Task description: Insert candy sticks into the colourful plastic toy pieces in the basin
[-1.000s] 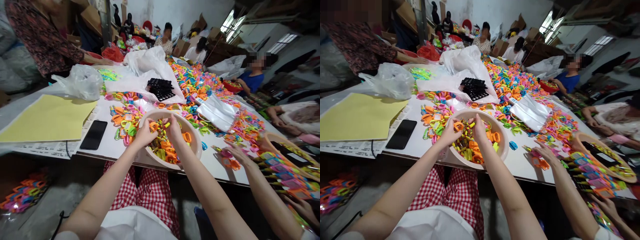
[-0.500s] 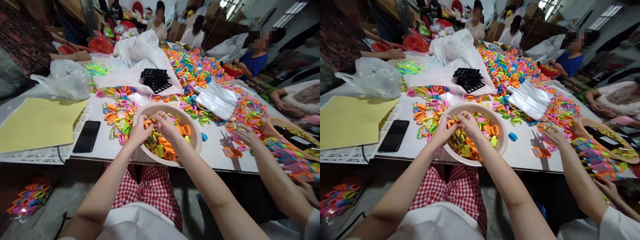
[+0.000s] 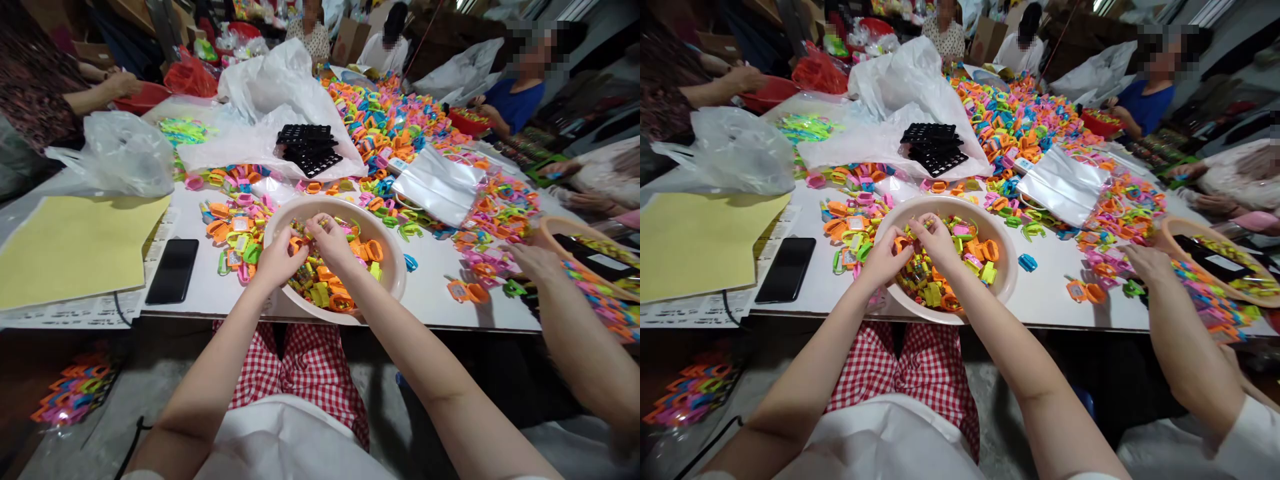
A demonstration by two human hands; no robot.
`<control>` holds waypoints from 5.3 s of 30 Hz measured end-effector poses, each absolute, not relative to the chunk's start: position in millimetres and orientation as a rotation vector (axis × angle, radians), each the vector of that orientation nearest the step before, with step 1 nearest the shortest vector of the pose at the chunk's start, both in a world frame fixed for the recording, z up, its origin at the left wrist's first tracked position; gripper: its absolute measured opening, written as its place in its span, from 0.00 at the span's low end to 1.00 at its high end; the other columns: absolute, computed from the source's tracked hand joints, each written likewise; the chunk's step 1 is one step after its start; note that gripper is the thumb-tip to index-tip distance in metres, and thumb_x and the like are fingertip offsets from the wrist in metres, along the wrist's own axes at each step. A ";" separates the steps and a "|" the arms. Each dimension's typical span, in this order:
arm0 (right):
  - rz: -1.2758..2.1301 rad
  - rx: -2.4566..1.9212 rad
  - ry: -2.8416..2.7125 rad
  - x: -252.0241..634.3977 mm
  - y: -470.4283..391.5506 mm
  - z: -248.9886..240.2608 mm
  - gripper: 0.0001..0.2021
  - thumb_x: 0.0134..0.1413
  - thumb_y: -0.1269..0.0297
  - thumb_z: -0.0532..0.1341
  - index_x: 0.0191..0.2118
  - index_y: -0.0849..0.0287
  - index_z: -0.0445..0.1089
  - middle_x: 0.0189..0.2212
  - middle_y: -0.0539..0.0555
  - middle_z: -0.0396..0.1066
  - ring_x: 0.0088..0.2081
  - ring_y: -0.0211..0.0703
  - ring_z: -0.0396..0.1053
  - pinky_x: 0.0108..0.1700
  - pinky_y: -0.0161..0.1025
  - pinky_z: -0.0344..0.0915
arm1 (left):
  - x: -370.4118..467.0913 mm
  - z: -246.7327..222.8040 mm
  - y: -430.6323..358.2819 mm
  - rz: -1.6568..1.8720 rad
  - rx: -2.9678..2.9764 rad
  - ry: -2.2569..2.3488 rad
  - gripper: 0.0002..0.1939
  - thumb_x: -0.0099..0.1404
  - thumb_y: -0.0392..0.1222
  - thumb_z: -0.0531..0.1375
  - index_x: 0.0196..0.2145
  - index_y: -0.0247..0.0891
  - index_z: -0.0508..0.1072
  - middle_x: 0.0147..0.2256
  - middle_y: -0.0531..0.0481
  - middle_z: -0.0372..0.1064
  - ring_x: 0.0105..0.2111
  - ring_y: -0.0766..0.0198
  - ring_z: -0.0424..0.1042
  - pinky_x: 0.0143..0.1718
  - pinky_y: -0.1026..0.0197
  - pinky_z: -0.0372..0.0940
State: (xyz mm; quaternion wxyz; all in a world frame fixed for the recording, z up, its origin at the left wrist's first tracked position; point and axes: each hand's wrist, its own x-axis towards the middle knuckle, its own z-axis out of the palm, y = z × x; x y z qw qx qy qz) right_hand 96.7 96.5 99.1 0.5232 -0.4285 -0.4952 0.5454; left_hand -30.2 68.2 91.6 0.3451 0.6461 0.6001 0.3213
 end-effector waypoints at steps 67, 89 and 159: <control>1.017 -0.994 -1.281 83.5 87.9 81.2 0.16 0.47 0.54 0.63 0.27 0.55 0.55 0.22 0.45 0.54 0.25 0.34 0.54 0.29 0.34 0.54 | -46.2 94.0 80.9 0.747 1.691 0.992 0.10 0.58 0.42 0.55 0.35 0.35 0.69 0.35 0.48 0.69 0.38 0.59 0.69 0.42 0.58 0.64; 0.152 -2.071 -2.783 101.6 99.6 85.6 0.12 0.49 0.72 0.58 0.39 0.69 0.74 0.40 0.69 0.73 0.44 0.57 0.71 0.44 0.43 0.63 | -101.2 88.2 130.7 1.135 1.568 1.894 0.17 0.56 0.41 0.60 0.43 0.35 0.62 0.45 0.39 0.64 0.49 0.52 0.65 0.51 0.52 0.60; 1.464 -1.051 -1.386 124.0 85.3 112.4 0.16 0.41 0.55 0.67 0.32 0.57 0.63 0.18 0.43 0.56 0.19 0.29 0.51 0.19 0.30 0.43 | -30.2 72.7 72.1 1.247 1.444 1.255 0.08 0.57 0.40 0.58 0.33 0.40 0.61 0.25 0.57 0.57 0.23 0.69 0.57 0.29 0.65 0.55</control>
